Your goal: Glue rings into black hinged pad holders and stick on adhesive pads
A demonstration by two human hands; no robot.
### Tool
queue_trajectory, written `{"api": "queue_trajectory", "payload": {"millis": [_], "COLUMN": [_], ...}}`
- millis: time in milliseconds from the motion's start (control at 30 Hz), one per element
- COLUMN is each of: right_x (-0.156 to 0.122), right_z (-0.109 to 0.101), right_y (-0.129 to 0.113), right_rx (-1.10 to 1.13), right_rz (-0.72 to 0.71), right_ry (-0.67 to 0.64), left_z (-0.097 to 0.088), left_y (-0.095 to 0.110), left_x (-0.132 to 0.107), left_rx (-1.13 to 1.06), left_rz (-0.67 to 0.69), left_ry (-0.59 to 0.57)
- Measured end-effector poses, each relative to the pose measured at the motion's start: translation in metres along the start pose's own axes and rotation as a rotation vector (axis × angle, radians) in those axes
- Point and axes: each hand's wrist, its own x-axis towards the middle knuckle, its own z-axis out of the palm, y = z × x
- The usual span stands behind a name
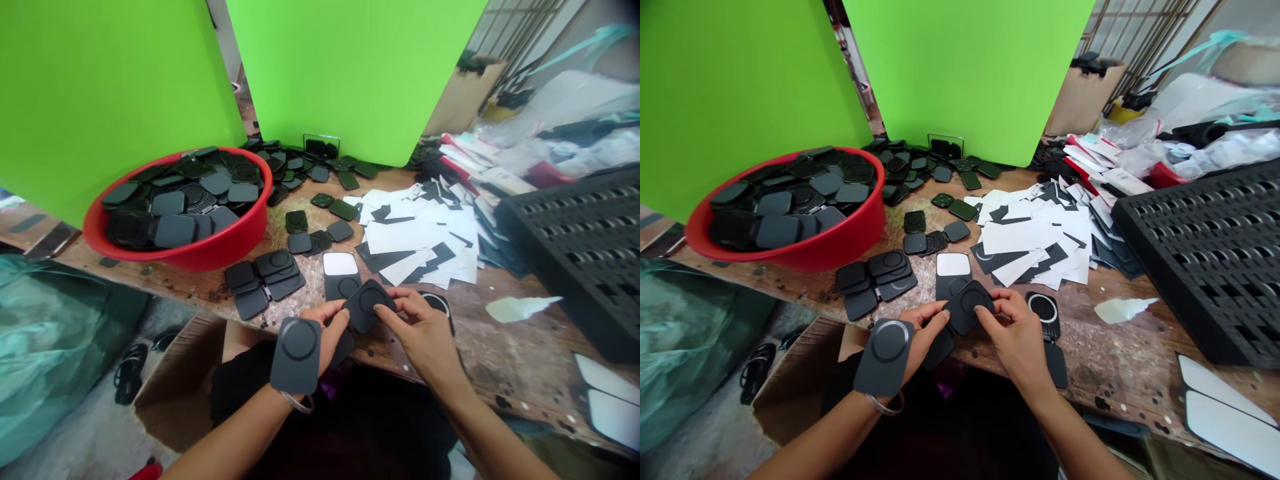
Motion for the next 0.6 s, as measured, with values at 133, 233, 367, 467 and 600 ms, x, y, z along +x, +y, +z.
{"api": "queue_trajectory", "payload": {"millis": [133,233,367,467,600], "right_x": [0.000,0.001,0.004,0.008,0.015], "right_z": [0.000,0.001,-0.001,-0.008,-0.020], "right_y": [-0.002,-0.004,-0.006,-0.011,-0.019], "right_rx": [-0.025,-0.068,-0.213,-0.422,-0.844], "right_rz": [-0.035,-0.056,-0.119,-0.185,-0.052], "right_ry": [0.012,0.005,-0.027,-0.102,-0.193], "left_z": [0.001,0.001,0.001,0.001,0.000], "left_y": [0.005,0.010,0.011,0.012,0.011], "left_x": [-0.002,-0.004,-0.007,-0.009,-0.009], "left_rx": [0.055,0.093,0.084,0.093,0.032], "left_rz": [0.049,0.069,0.050,0.046,0.035], "left_ry": [0.045,0.078,0.062,0.081,0.062]}}
